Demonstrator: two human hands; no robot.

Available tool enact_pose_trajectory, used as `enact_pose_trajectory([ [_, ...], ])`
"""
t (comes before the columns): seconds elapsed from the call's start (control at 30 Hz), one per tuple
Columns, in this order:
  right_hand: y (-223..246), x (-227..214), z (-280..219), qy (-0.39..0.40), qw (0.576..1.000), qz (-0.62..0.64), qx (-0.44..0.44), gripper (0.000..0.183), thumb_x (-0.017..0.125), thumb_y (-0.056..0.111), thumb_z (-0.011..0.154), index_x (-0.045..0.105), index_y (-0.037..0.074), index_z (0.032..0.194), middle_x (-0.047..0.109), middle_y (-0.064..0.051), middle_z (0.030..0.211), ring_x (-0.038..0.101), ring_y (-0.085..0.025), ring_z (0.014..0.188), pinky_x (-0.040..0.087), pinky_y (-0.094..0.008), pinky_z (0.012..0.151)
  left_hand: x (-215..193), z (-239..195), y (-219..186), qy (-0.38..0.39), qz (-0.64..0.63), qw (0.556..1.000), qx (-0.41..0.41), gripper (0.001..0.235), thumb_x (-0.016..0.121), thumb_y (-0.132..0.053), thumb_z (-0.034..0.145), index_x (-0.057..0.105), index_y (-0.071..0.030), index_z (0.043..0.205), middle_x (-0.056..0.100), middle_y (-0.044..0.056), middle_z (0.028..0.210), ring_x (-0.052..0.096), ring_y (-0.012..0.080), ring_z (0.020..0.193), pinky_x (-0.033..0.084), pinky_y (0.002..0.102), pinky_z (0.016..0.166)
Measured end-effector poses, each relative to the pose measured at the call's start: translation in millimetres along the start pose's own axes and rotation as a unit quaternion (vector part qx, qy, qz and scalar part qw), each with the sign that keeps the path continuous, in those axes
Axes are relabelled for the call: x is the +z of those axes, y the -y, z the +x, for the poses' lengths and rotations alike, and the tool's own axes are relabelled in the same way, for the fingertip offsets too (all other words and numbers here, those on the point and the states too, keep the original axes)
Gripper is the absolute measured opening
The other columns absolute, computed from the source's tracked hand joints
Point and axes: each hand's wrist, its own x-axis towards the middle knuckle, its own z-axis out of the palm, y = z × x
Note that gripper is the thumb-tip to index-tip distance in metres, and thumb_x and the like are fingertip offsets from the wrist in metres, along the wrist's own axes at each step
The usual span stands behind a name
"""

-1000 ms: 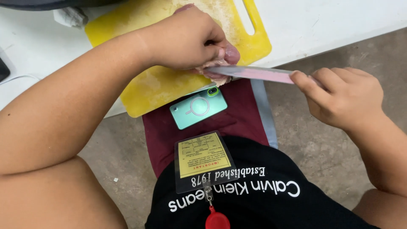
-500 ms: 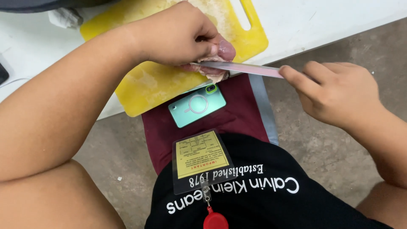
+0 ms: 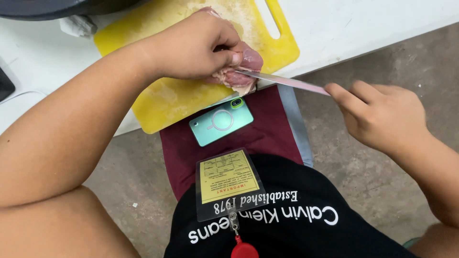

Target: The person cuts a piece of raw meat on a yellow cutting board using a knife. They trim the meat and then scrape the knife blade against the rim of a white mug.

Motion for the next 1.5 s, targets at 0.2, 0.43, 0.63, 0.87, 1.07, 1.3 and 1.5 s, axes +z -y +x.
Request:
enact_pose_trajectory([
  [0.2,-19.0,14.4,-62.4,-0.025,0.993,0.085,0.080,0.024,0.071,0.005,0.108,0.077,0.018,0.126,0.062,0.000,0.084,0.052,-0.017,0.062,0.035,-0.029,0.057,14.1,-1.9,-9.0,-0.023,0.044,0.999,0.017,0.022,0.049,-0.018,0.098,0.059,-0.007,0.082,0.061,0.010,0.083,0.056,0.0324,0.076,0.040,0.045,0.083],
  [0.43,5.1,44.7,-57.8,-0.090,0.848,0.474,0.218,0.032,0.062,0.012,0.108,0.066,-0.011,0.129,0.061,-0.007,0.079,0.052,-0.014,0.063,0.044,-0.029,0.065,48.8,-22.4,-25.4,-0.128,0.201,0.971,-0.022,0.011,0.060,-0.013,0.092,0.067,-0.004,0.091,0.063,0.015,0.094,0.066,0.0417,0.077,0.051,0.055,0.054],
  [0.63,37.8,31.8,17.7,0.012,0.845,0.512,0.157,0.043,0.055,0.026,0.106,0.060,0.003,0.142,0.065,0.000,0.082,0.057,-0.014,0.063,0.049,-0.030,0.063,95.8,-48.6,-31.8,-0.317,0.252,0.914,0.013,0.011,0.067,0.000,0.090,0.060,0.002,0.098,0.051,0.015,0.090,0.053,0.0347,0.079,0.043,0.046,0.052],
  [0.87,42.7,10.4,64.1,0.064,0.902,0.423,0.050,0.056,0.054,0.017,0.108,0.038,0.013,0.161,0.071,-0.013,0.132,0.070,-0.031,0.093,0.056,-0.042,0.071,126.1,-56.7,-22.9,-0.453,0.270,0.841,0.123,0.010,0.063,0.006,0.104,0.063,0.012,0.112,0.062,0.021,0.093,0.056,0.0317,0.074,0.049,0.038,0.063],
  [1.07,32.8,-10.1,86.5,0.120,0.915,0.385,0.015,0.059,0.057,0.015,0.107,0.038,0.018,0.162,0.068,-0.007,0.096,0.058,-0.029,0.066,0.047,-0.041,0.054,143.3,-53.3,-18.0,-0.512,0.232,0.814,0.147,0.011,0.072,0.013,0.097,0.065,0.012,0.105,0.060,0.019,0.087,0.060,0.0288,0.072,0.056,0.038,0.059],
  [1.3,35.5,-16.7,100.9,0.158,0.923,0.351,-0.005,0.060,0.054,0.019,0.107,0.035,0.023,0.164,0.065,-0.004,0.090,0.054,-0.028,0.058,0.044,-0.041,0.047,144.2,-53.5,-10.7,-0.510,0.227,0.812,0.169,0.018,0.073,0.013,0.097,0.063,0.013,0.112,0.062,0.020,0.092,0.061,0.0290,0.072,0.054,0.037,0.058],
  [1.5,25.6,-14.6,93.0,0.158,0.927,0.339,-0.003,0.059,0.057,0.016,0.105,0.041,0.021,0.162,0.064,-0.001,0.086,0.056,-0.027,0.060,0.043,-0.040,0.048,144.8,-50.7,-7.5,-0.522,0.236,0.796,0.192,0.020,0.078,0.010,0.095,0.063,0.010,0.109,0.062,0.017,0.089,0.059,0.0252,0.067,0.053,0.034,0.055],
])
